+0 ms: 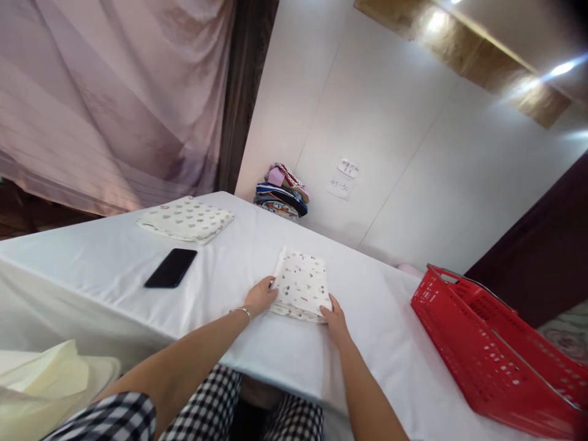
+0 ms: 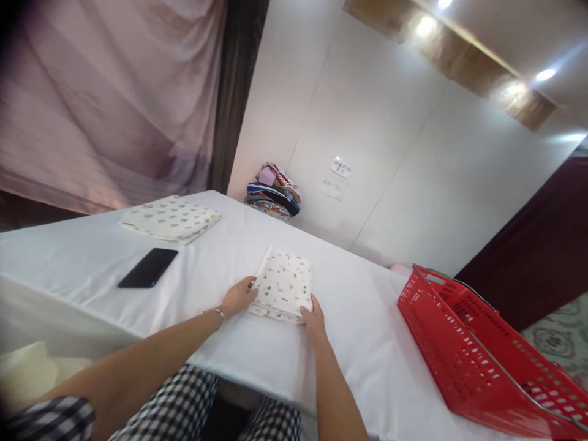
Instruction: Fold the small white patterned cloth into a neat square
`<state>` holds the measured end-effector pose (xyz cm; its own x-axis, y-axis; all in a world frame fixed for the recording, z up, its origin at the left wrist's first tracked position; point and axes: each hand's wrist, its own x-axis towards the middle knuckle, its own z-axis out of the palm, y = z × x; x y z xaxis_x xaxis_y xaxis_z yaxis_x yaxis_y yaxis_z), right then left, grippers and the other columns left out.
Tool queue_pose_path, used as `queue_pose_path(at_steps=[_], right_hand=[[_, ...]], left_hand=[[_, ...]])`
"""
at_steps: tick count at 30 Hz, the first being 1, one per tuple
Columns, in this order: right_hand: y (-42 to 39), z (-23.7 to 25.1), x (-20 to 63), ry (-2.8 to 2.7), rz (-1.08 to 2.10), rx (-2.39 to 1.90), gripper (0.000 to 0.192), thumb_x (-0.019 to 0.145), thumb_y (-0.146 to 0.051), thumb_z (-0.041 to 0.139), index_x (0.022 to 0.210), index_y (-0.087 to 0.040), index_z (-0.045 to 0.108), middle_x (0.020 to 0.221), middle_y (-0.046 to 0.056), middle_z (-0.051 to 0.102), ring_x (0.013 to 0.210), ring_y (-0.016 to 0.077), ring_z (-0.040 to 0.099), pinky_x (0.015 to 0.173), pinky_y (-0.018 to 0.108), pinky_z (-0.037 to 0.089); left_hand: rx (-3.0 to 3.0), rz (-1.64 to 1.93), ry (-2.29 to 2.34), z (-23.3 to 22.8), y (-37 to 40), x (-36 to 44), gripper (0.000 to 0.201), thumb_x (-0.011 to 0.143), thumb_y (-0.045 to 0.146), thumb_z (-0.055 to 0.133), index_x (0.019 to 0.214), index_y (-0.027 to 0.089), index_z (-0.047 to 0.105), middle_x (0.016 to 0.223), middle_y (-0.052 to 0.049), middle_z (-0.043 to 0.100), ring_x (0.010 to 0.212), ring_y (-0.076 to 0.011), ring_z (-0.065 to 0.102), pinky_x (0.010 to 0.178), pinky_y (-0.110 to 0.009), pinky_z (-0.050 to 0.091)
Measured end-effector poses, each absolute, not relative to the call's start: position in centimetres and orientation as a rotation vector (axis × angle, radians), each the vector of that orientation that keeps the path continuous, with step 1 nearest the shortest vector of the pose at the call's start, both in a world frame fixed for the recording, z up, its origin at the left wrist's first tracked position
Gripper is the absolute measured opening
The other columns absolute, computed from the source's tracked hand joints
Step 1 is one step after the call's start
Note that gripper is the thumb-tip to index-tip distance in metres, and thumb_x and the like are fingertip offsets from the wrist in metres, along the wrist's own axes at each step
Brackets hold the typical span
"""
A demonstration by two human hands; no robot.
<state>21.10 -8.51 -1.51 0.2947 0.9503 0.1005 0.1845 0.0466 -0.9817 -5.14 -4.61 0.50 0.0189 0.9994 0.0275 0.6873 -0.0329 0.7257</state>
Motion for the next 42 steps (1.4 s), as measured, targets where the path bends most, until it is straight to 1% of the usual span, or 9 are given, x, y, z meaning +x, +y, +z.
queue_pose_path(at_steps=[3,8,13,16,19,21,27,37,42], right_hand=[[-7.6,-0.8,22.5,-1.129,0.881,-1.377,0.064,0.053,-0.030,0.072,0.116,-0.019,0.063,0.114,0.007,0.066,0.107,0.0268,0.059,0.092,0.038,0.046],[-7.3,-1.5,24.0,-0.953,0.820,-1.501,0.067,0.052,-0.036,0.072,0.115,-0.013,0.064,0.103,0.011,0.069,0.094,0.0285,0.064,0.080,0.035,0.050],[-7.8,-2.3,23.7,-0.955,0.764,-1.495,0.061,0.057,-0.043,0.070,0.111,-0.013,0.065,0.112,0.011,0.066,0.103,0.0280,0.060,0.085,0.033,0.048],[-7.5,-2.6,23.7,-0.967,0.750,-1.489,0.061,0.059,-0.043,0.069,0.111,-0.012,0.064,0.110,0.011,0.067,0.101,0.0274,0.061,0.086,0.034,0.047],[-7.0,-3.2,24.0,-0.968,0.723,-1.484,0.058,0.060,-0.042,0.068,0.109,-0.011,0.064,0.105,0.011,0.068,0.098,0.0267,0.062,0.086,0.035,0.047],[-6.7,-3.7,24.2,-0.974,0.696,-1.474,0.054,0.062,-0.041,0.067,0.106,-0.011,0.065,0.104,0.011,0.069,0.098,0.0263,0.062,0.087,0.035,0.047],[-6.4,-4.2,24.3,-1.048,0.640,-1.500,0.042,0.064,-0.039,0.065,0.097,-0.013,0.068,0.097,0.009,0.070,0.092,0.0248,0.063,0.084,0.034,0.047],[-6.3,-3.5,24.2,-1.019,0.653,-1.504,0.042,0.060,-0.039,0.066,0.094,-0.014,0.069,0.100,0.008,0.070,0.096,0.0252,0.062,0.086,0.034,0.046],[-5.5,-3.5,25.1,-0.983,0.744,-1.539,0.044,0.053,-0.041,0.070,0.089,-0.016,0.070,0.096,0.007,0.071,0.093,0.0248,0.062,0.085,0.033,0.046]], left_hand=[[1.732,0.715,1.720,0.2,-7.0,-4.3,0.043,0.080,0.024,0.047,0.123,0.016,0.045,0.105,-0.009,0.065,0.089,-0.0191,0.063,0.077,-0.028,0.045],[1.748,0.725,1.613,-0.6,-10.3,-3.7,0.041,0.080,0.032,0.051,0.118,0.018,0.045,0.087,-0.003,0.065,0.080,-0.0190,0.063,0.071,-0.029,0.045],[1.732,0.960,1.682,0.6,-5.5,-5.3,0.038,0.084,0.037,0.047,0.116,0.017,0.048,0.116,-0.009,0.058,0.098,-0.0192,0.060,0.084,-0.030,0.046],[1.880,1.032,1.749,1.5,-0.9,-6.2,0.043,0.084,0.033,0.049,0.123,0.016,0.046,0.133,-0.012,0.048,0.123,-0.0217,0.045,0.102,-0.032,0.037],[1.977,0.901,1.798,1.9,2.8,-6.7,0.053,0.082,0.036,0.052,0.130,0.015,0.042,0.145,-0.013,0.033,0.136,-0.0249,0.027,0.109,-0.036,0.026],[1.986,0.733,1.811,1.9,4.6,-6.7,0.063,0.080,0.037,0.054,0.136,0.016,0.036,0.149,-0.013,0.027,0.138,-0.0262,0.021,0.110,-0.038,0.024],[1.908,0.497,1.825,1.2,6.8,-6.7,0.077,0.067,0.035,0.062,0.136,0.014,0.037,0.136,-0.017,0.045,0.123,-0.0312,0.045,0.099,-0.039,0.036],[1.829,0.576,1.889,1.1,1.5,-7.5,0.066,0.072,0.032,0.055,0.134,0.013,0.038,0.124,-0.014,0.053,0.112,-0.0246,0.053,0.089,-0.030,0.042],[1.666,0.694,1.889,0.8,-1.6,-8.5,0.071,0.067,0.036,0.062,0.131,0.013,0.041,0.112,-0.013,0.061,0.102,-0.0245,0.058,0.083,-0.030,0.045]])
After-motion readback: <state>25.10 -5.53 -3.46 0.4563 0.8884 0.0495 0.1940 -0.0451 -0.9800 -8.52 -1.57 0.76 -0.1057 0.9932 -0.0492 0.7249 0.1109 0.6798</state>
